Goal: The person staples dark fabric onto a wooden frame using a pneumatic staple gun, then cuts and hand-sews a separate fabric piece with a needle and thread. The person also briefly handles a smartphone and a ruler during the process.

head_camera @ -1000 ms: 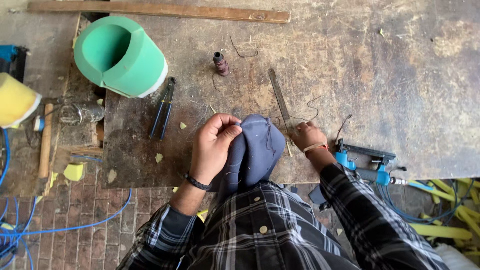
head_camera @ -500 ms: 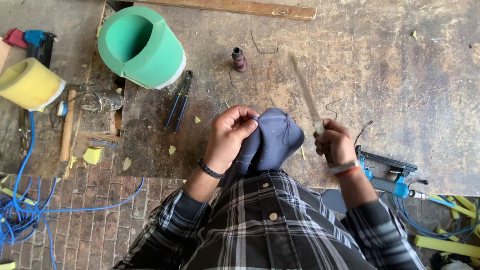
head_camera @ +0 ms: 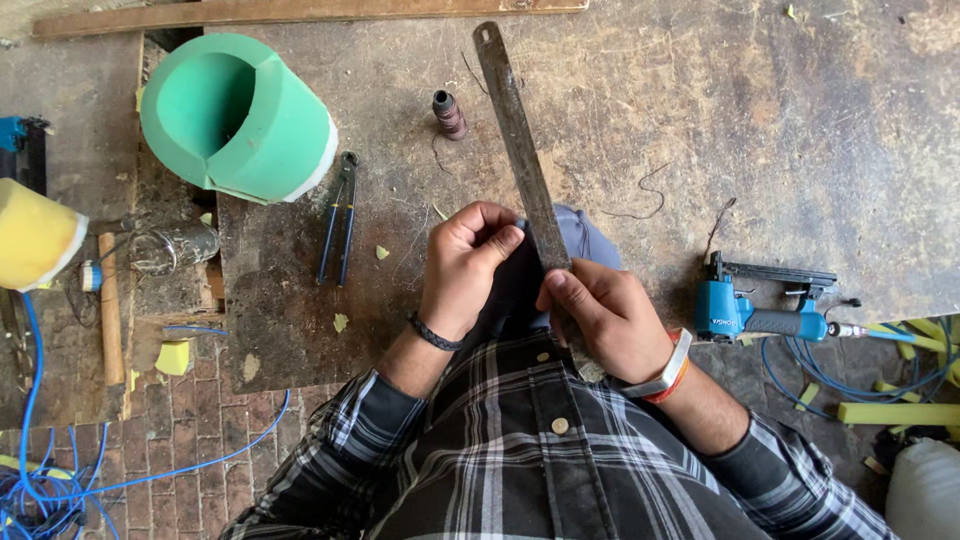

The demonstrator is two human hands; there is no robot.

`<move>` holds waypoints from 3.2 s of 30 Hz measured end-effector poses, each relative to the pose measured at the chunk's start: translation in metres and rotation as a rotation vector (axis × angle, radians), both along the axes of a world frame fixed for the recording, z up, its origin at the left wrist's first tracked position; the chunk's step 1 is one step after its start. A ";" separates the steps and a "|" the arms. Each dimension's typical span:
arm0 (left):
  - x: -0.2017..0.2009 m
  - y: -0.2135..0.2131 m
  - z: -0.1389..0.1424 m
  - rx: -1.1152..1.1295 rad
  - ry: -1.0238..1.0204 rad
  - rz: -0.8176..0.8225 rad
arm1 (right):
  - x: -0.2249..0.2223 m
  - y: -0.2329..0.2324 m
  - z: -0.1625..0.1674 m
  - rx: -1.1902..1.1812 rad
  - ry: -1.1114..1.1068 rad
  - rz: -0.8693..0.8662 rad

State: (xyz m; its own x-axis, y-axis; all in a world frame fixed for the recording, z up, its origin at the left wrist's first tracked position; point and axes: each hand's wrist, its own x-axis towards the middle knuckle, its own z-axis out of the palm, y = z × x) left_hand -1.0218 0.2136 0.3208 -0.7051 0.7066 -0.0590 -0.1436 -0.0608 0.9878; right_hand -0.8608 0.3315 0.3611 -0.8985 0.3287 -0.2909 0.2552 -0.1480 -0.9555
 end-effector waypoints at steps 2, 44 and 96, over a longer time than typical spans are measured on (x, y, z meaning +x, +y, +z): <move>0.000 -0.001 -0.001 -0.005 0.010 -0.014 | -0.001 -0.001 0.002 0.043 -0.018 -0.002; 0.019 0.002 -0.018 0.126 0.241 0.049 | 0.018 -0.007 0.008 -0.102 -0.172 -0.026; 0.005 0.000 0.023 -0.162 0.398 -0.184 | -0.029 0.021 -0.036 0.133 0.020 -0.267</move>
